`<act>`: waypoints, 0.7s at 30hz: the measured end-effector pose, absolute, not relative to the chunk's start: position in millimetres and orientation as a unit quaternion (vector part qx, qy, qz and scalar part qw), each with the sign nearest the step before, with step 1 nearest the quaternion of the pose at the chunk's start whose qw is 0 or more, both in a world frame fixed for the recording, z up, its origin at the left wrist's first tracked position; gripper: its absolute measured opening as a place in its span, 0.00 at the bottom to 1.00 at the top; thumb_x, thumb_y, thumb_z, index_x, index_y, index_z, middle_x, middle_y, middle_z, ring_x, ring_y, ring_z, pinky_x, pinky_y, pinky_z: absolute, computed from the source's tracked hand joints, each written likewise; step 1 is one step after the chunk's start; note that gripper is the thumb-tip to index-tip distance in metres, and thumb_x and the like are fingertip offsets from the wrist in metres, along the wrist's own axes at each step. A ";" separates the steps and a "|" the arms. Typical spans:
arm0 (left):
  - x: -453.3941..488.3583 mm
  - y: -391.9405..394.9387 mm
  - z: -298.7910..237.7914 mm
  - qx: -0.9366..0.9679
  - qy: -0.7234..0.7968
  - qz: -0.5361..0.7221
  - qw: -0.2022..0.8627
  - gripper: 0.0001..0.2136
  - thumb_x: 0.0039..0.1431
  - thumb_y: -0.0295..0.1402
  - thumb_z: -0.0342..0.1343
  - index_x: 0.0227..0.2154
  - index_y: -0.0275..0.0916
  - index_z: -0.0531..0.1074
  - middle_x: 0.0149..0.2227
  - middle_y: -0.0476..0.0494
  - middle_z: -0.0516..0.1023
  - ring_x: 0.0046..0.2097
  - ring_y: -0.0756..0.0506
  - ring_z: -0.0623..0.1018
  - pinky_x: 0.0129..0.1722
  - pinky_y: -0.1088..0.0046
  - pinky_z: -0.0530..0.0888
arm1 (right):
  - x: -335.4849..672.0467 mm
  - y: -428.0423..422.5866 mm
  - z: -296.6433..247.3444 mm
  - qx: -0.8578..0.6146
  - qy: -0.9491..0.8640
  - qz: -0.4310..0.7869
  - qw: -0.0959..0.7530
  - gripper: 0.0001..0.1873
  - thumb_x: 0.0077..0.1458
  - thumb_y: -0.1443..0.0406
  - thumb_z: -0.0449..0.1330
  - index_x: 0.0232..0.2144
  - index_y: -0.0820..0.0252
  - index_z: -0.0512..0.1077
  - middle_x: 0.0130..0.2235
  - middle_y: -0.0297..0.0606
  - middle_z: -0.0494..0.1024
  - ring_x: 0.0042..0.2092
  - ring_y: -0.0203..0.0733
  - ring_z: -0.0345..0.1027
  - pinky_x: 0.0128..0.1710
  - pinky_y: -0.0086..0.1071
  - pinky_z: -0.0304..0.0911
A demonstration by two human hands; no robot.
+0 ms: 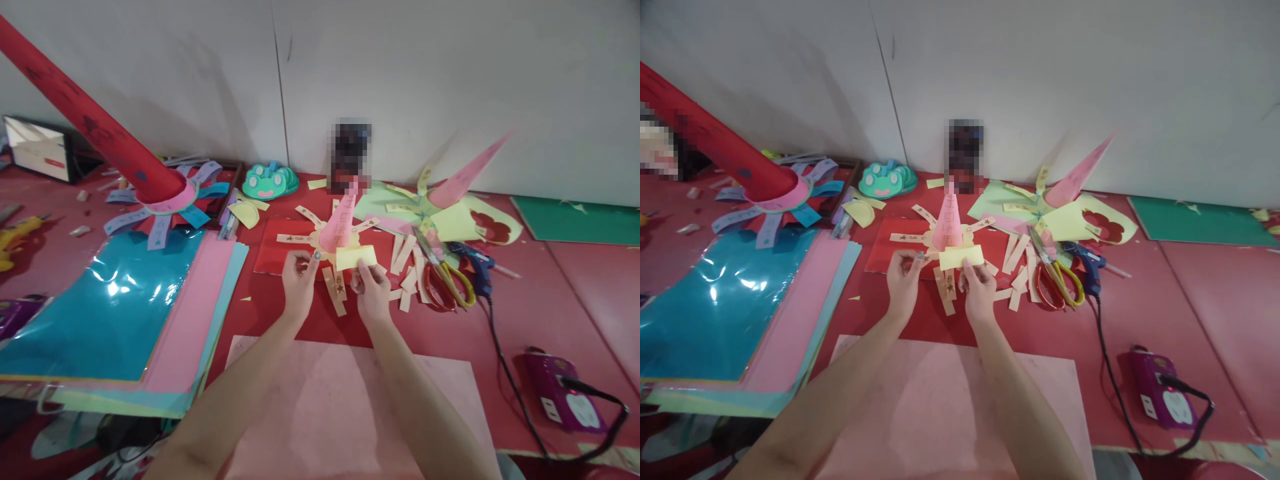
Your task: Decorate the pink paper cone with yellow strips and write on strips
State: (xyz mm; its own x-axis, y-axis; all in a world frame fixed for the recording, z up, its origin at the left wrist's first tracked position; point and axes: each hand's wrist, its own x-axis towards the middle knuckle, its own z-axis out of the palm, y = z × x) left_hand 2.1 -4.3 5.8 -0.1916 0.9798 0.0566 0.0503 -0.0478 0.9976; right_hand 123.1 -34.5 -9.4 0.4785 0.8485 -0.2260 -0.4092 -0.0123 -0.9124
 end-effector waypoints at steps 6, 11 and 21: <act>-4.6 -0.3 10.1 0.624 0.450 0.506 0.390 0.11 0.57 0.41 0.50 0.39 0.42 0.70 0.44 0.43 0.71 0.49 0.47 0.71 0.48 0.70 0.69 | 133.6 -37.3 -9.8 -0.559 -0.282 0.473 0.620 0.15 0.43 0.55 0.62 0.20 0.60 0.66 0.17 0.26 0.62 0.18 0.27 0.52 0.17 0.26 0.49; -2.5 -1.7 2.8 0.661 0.431 0.465 0.403 0.09 0.55 0.38 0.54 0.37 0.42 0.71 0.43 0.44 0.73 0.50 0.46 0.71 0.52 0.67 0.66 | 134.4 -39.3 -7.1 -0.565 -0.323 0.464 0.601 0.15 0.44 0.55 0.62 0.19 0.60 0.67 0.18 0.27 0.63 0.19 0.28 0.53 0.18 0.27 0.50; -4.4 1.6 1.4 0.690 0.431 0.492 0.310 0.04 0.54 0.35 0.56 0.28 0.42 0.72 0.32 0.48 0.75 0.41 0.47 0.74 0.49 0.64 0.68 | 132.4 -39.8 -8.8 -0.550 -0.330 0.473 0.604 0.13 0.47 0.55 0.60 0.22 0.59 0.69 0.18 0.27 0.63 0.19 0.28 0.54 0.18 0.26 0.52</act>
State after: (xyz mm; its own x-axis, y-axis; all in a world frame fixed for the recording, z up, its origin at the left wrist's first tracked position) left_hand -4.4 1.6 1.4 0.1442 0.8997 0.4119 0.2882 -0.4364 0.8523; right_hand 132.4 -39.8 -8.8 0.3355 0.9341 -0.1221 -0.2084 -0.0529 -0.9766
